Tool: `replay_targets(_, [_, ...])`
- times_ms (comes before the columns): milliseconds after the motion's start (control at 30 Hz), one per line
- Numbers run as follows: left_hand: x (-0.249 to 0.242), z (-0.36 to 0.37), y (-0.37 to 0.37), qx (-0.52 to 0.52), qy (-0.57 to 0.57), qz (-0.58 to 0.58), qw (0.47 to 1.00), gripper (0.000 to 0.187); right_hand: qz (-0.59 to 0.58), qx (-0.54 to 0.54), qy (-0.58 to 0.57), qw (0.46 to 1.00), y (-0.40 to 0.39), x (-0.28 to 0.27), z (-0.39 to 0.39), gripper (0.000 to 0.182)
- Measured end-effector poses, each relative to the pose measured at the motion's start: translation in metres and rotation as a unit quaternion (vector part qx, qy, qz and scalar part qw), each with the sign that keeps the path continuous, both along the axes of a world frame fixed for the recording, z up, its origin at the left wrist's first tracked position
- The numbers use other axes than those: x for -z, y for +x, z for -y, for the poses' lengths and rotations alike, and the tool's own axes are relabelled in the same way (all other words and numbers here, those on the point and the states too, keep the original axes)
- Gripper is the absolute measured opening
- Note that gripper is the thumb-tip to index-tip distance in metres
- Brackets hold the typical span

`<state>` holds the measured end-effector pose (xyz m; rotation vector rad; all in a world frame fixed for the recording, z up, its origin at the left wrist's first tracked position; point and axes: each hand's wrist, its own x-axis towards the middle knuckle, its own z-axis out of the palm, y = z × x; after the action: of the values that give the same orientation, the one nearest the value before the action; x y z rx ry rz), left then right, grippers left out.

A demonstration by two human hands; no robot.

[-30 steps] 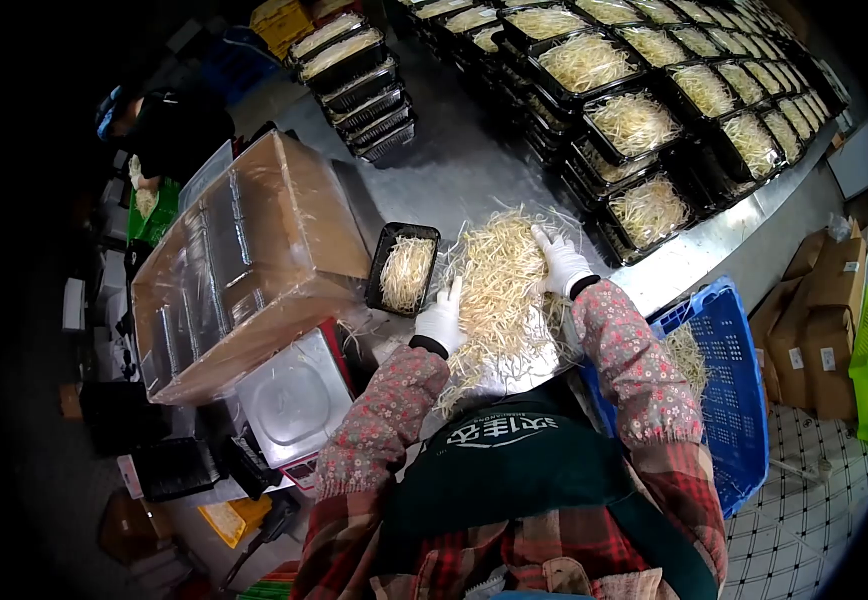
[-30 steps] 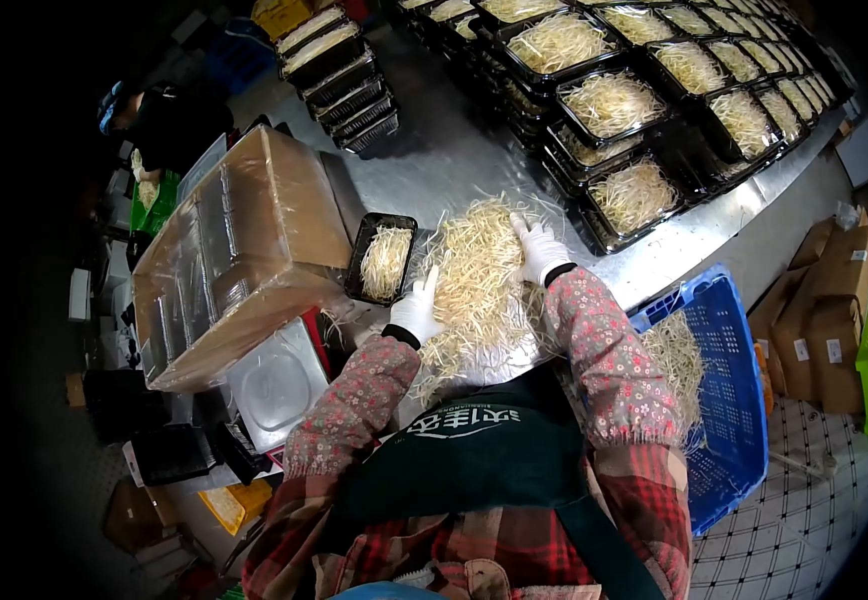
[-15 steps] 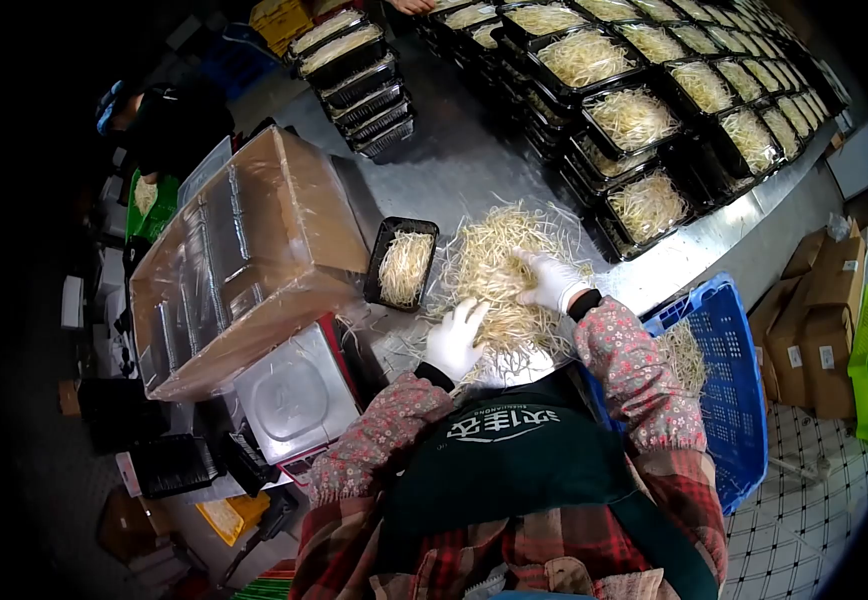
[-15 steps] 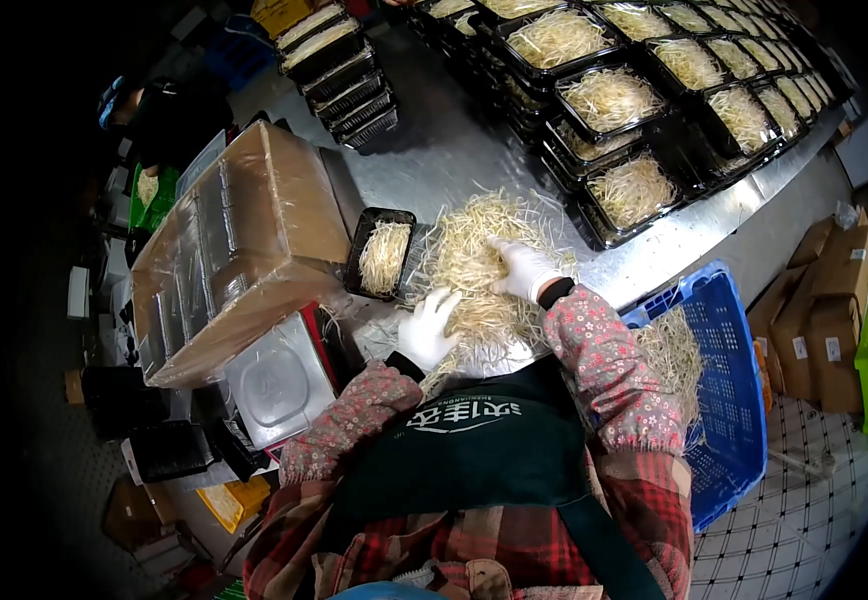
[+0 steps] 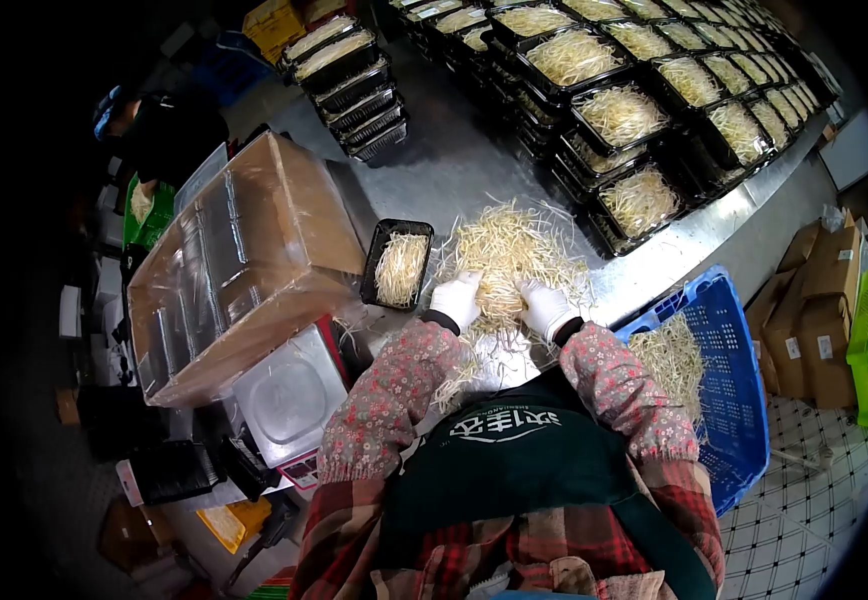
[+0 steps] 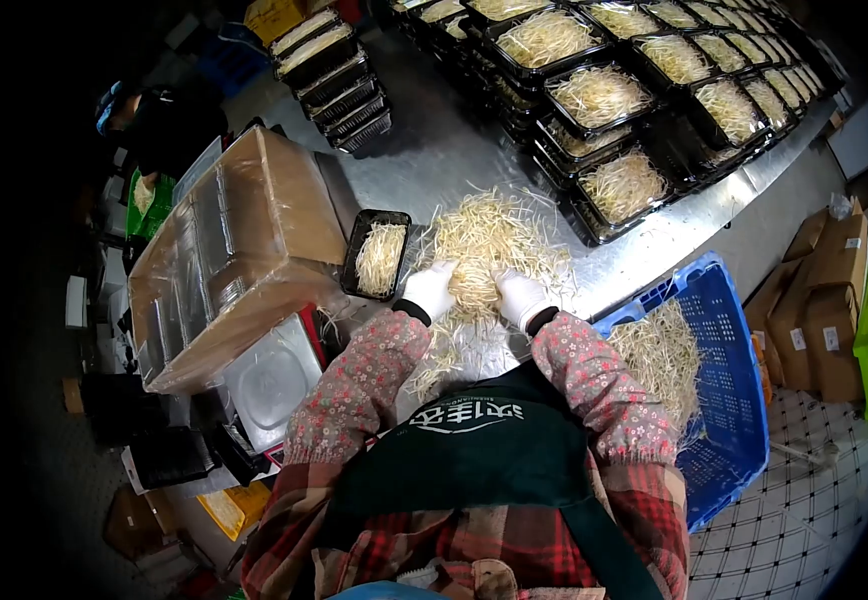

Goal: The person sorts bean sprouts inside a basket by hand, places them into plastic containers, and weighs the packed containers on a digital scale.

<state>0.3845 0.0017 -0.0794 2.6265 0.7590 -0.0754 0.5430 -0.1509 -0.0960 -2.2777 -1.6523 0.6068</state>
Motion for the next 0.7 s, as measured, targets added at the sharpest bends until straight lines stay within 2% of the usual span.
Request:
replay_targets(33, [-0.001, 0.000, -0.002, 0.001, 0.001, 0.001, 1.000, 0.065, -0.010, -0.011, 0.000, 1.000, 0.007, -0.004, 0.001, 0.061])
replay_targets(100, [-0.010, 0.002, -0.012, 0.009, -0.002, 0.011, 1.000, 0.041, -0.010, -0.014, 0.015, 1.000, 0.017, -0.015, 0.003, 0.040])
replay_targets(133, [-0.013, 0.005, -0.020, -0.004, 0.014, 0.038, 0.999, 0.037, -0.055, 0.002, 0.045, 0.997, 0.027, -0.021, 0.007, 0.034])
replay_targets(200, [-0.002, -0.004, -0.042, 0.019, 0.011, 0.103, 0.994, 0.038, -0.066, 0.051, 0.064, 0.994, 0.052, -0.034, 0.013, 0.029])
replay_targets(233, [-0.008, -0.005, -0.051, 0.021, 0.011, 0.155, 0.988, 0.037, -0.092, 0.080, 0.103, 0.987, 0.065, -0.037, 0.017, 0.027])
replay_targets(267, [-0.007, -0.008, -0.059, 0.033, 0.035, 0.159, 0.986, 0.041, -0.119, 0.108, 0.139, 0.977, 0.077, -0.040, 0.019, 0.026])
replay_targets(300, [-0.012, -0.007, -0.062, 0.052, 0.042, 0.184, 0.981, 0.045, -0.155, 0.163, 0.083, 0.971, 0.085, -0.050, 0.017, 0.027])
replay_targets(333, [-0.020, -0.006, -0.064, 0.071, 0.049, 0.208, 0.974, 0.049, -0.179, 0.162, 0.121, 0.963, 0.080, -0.078, 0.014, 0.029])
replay_targets(400, [-0.035, 0.006, -0.055, 0.066, 0.074, 0.171, 0.980, 0.056, -0.258, 0.168, 0.152, 0.939, 0.062, -0.081, -0.001, 0.035])
replay_targets(433, [-0.037, 0.013, -0.048, 0.061, 0.098, 0.134, 0.984, 0.063, -0.284, 0.155, 0.137, 0.936, 0.051, -0.073, -0.010, 0.041])
replay_targets(467, [-0.032, 0.017, -0.041, 0.037, 0.112, 0.097, 0.988, 0.075, -0.298, 0.148, 0.105, 0.937, 0.044, -0.030, -0.021, 0.047])
replay_targets(533, [-0.035, 0.024, -0.040, -0.035, 0.087, 0.063, 0.994, 0.076, -0.156, 0.077, -0.024, 0.984, 0.024, -0.035, -0.032, 0.057])
replay_targets(567, [-0.036, 0.025, -0.049, -0.068, 0.051, 0.109, 0.990, 0.073, -0.139, 0.054, -0.024, 0.989, 0.021, -0.037, -0.030, 0.066])
replay_targets(600, [-0.035, 0.024, -0.062, -0.101, 0.015, 0.153, 0.983, 0.071, -0.139, 0.050, -0.023, 0.989, 0.022, -0.035, -0.026, 0.066])
replay_targets(633, [-0.035, 0.024, -0.078, -0.159, -0.079, 0.171, 0.969, 0.067, -0.139, 0.073, 0.026, 0.987, 0.026, -0.032, -0.020, 0.072])
replay_targets(667, [-0.015, 0.023, -0.096, -0.177, -0.053, 0.256, 0.949, 0.061, -0.140, 0.097, 0.074, 0.983, 0.029, -0.027, -0.017, 0.079])
replay_targets(700, [-0.004, 0.025, -0.111, -0.249, -0.071, 0.307, 0.916, 0.058, -0.110, 0.112, 0.045, 0.987, 0.031, -0.038, -0.017, 0.096])
